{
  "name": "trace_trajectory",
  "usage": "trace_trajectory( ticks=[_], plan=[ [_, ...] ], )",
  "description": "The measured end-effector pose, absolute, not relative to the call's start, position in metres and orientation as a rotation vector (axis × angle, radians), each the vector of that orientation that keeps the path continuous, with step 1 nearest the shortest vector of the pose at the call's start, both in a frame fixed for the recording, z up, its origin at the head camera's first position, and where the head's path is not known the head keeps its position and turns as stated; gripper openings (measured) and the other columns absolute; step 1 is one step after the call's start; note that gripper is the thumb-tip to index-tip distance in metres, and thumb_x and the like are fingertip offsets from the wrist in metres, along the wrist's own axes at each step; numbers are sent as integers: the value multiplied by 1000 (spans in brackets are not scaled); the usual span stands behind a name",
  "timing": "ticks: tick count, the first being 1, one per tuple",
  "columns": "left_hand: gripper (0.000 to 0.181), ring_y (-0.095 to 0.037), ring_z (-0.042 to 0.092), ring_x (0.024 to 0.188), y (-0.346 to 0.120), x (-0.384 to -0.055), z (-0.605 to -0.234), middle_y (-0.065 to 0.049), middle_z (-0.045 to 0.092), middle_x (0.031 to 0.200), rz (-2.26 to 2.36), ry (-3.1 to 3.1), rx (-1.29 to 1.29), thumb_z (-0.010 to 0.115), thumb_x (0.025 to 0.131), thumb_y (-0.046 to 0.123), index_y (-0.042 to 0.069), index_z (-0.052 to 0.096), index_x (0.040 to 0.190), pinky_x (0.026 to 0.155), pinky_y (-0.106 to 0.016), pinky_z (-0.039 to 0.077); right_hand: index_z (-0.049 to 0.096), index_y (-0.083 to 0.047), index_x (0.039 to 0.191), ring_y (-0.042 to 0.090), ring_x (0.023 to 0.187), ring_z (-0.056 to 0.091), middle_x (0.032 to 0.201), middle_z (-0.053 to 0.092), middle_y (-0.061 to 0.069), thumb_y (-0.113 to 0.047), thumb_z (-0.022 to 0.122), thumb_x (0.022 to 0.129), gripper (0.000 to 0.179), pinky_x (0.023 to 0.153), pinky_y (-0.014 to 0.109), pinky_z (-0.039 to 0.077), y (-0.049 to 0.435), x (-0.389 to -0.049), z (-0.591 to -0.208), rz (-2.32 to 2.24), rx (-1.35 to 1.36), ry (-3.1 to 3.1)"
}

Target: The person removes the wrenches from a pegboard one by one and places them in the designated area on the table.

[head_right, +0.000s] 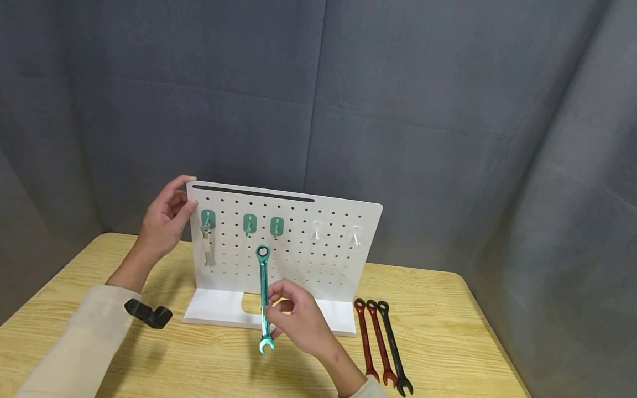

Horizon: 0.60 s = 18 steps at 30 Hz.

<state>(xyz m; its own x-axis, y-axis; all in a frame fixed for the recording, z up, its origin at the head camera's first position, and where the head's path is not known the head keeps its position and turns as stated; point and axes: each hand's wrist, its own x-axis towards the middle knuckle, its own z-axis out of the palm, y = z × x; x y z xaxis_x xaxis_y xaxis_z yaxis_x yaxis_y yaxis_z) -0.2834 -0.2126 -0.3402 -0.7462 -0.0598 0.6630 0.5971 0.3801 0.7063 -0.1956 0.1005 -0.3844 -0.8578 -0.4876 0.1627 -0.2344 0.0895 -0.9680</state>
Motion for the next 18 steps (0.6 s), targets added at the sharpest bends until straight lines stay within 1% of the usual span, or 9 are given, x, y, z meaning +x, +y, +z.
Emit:
trace_trajectory(
  ticks=[7, 13, 18],
  plan=[
    [48, -19, 51, 86, -213, -281, -338, -11, 54, 104, -1404, -2028, -465, 58, 105, 4, 17, 48, 151, 74, -22, 41, 64, 0, 108, 17, 71, 63, 95, 60, 10, 2, 63, 92, 15, 59, 41, 59, 112, -194, -388, -1838, -749, 2199],
    [49, -19, 52, 86, -214, -281, -338, -12, 56, 104, -1403, -2026, -482, 58, 105, 3, 16, 48, 151, 74, -21, 42, 63, 2, 108, 17, 72, 64, 93, 61, 6, 4, 62, 93, 15, 60, 43, 59, 123, -192, -388, -1833, -716, 2211],
    [49, -19, 52, 86, -213, -282, -338, -12, 56, 103, -1398, -2030, -493, 58, 105, 3, 15, 48, 151, 74, -22, 42, 63, 2, 109, 20, 71, 63, 95, 61, 9, 3, 63, 93, 15, 60, 40, 59, 138, -188, -393, -1807, -671, 2228]
  ],
)
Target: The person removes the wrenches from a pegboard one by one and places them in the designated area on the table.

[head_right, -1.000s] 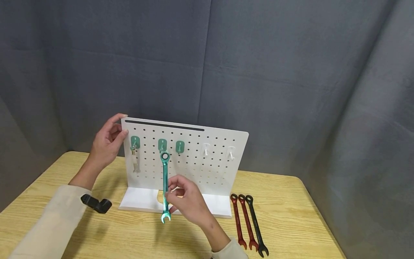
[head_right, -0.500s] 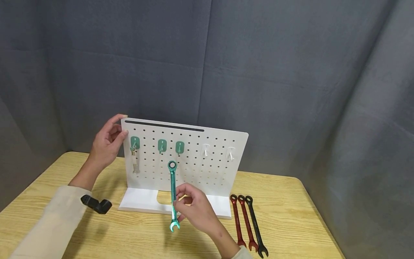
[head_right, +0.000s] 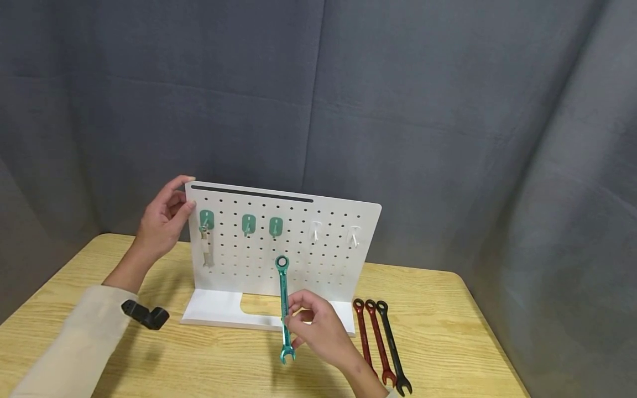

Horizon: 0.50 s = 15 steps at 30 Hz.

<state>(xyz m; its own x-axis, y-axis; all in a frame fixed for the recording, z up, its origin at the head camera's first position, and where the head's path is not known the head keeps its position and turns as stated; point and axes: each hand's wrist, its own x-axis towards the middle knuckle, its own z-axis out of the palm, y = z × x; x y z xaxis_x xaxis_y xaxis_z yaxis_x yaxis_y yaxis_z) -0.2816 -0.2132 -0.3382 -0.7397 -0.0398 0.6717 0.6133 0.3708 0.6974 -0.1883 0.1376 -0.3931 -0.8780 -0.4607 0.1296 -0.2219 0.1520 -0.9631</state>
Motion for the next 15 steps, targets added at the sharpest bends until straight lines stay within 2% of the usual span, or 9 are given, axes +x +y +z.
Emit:
trace_trajectory(
  ticks=[6, 15],
  plan=[
    [48, -19, 52, 86, -213, -283, -339, -12, 55, 103, -1399, -2028, -498, 57, 105, 3, 15, 48, 151, 74, -22, 42, 61, 7, 111, 17, 69, 62, 93, 60, 10, 1, 62, 94, 18, 59, 35, 58, 157, -182, -401, -1761, -632, 2191],
    [49, -20, 52, 87, -215, -284, -339, -12, 55, 104, -1385, -2051, -484, 58, 105, 4, 16, 47, 152, 75, -22, 42, 62, 5, 109, 17, 70, 63, 92, 61, 10, 0, 63, 95, 15, 61, 35, 58, 183, -176, -412, -1698, -608, 2222]
  ],
)
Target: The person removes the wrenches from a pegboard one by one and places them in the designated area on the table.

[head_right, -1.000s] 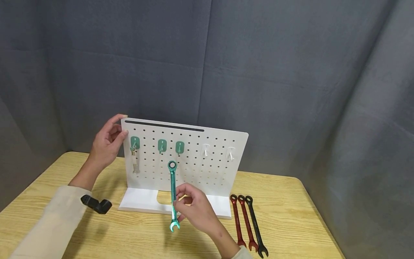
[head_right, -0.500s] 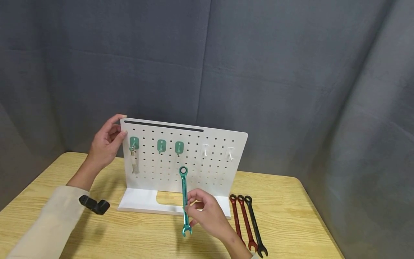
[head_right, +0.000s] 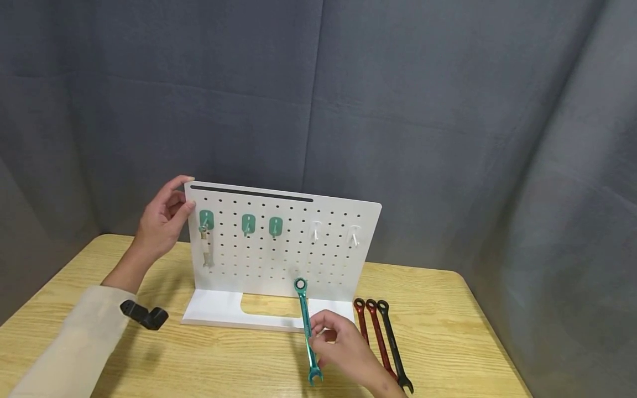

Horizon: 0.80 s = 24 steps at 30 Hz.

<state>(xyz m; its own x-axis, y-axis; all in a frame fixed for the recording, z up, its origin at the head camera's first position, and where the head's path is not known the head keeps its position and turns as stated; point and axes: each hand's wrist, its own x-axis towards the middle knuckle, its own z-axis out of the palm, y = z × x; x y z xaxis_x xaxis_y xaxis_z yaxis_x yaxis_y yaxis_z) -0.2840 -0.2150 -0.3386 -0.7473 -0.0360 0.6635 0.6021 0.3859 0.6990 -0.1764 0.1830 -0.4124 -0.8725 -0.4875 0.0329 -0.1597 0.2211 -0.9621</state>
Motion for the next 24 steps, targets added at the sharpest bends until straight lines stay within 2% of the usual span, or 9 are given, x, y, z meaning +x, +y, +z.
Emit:
trace_trajectory(
  ticks=[11, 24],
  plan=[
    [49, -19, 53, 87, -213, -284, -340, -17, 57, 104, -1374, -2042, -484, 56, 105, -1, 10, 46, 151, 75, -21, 41, 60, 8, 113, 14, 71, 62, 95, 63, 11, -6, 66, 97, 21, 64, 37, 58, 218, -171, -417, -1626, -524, 2296],
    [50, -22, 55, 90, -215, -282, -339, -14, 59, 106, -1429, -2026, -502, 58, 105, 3, 16, 47, 152, 77, -20, 44, 58, 8, 119, 20, 70, 60, 96, 59, 11, -6, 65, 98, 26, 61, 34, 56, 260, -171, -422, -1633, -288, 2345]
  ],
)
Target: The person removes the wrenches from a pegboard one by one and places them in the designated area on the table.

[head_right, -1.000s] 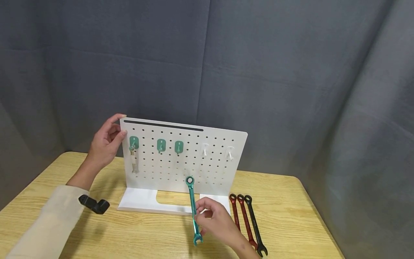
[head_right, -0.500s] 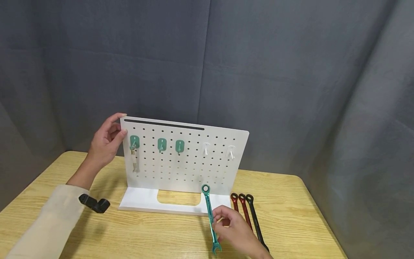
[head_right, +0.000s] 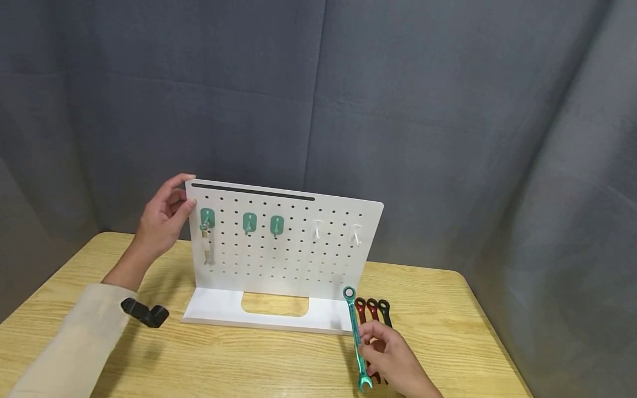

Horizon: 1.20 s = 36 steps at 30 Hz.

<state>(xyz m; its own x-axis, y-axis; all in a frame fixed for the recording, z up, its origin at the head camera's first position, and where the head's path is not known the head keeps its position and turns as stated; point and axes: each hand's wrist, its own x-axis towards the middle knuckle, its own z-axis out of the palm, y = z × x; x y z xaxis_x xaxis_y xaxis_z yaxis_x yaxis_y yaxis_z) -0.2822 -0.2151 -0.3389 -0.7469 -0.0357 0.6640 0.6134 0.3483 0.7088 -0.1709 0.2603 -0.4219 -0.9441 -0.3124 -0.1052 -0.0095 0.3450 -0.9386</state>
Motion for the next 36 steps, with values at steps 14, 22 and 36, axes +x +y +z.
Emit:
trace_trajectory(
  ticks=[14, 22, 36],
  plan=[
    [49, -20, 54, 84, -215, -281, -340, -12, 57, 100, -1431, -2006, -519, 58, 105, 2, 15, 48, 151, 73, -21, 43, 58, 8, 123, 19, 72, 55, 97, 55, 10, -12, 64, 101, 30, 63, 37, 55, 292, -180, -424, -1606, -147, 2393],
    [49, -17, 51, 83, -215, -283, -340, -11, 54, 100, -1405, -2007, -521, 58, 104, 0, 13, 48, 151, 72, -22, 41, 60, 8, 123, 18, 70, 57, 99, 58, 11, -12, 65, 100, 30, 61, 37, 55, 307, -182, -427, -1544, -115, 2470],
    [50, -17, 51, 84, -214, -284, -339, -11, 55, 101, -1407, -2003, -527, 58, 104, 0, 14, 48, 151, 73, -21, 42, 60, 6, 118, 19, 66, 52, 94, 55, 10, -12, 60, 101, 25, 61, 37, 53, 340, -188, -431, -1471, -70, 2515]
  ],
)
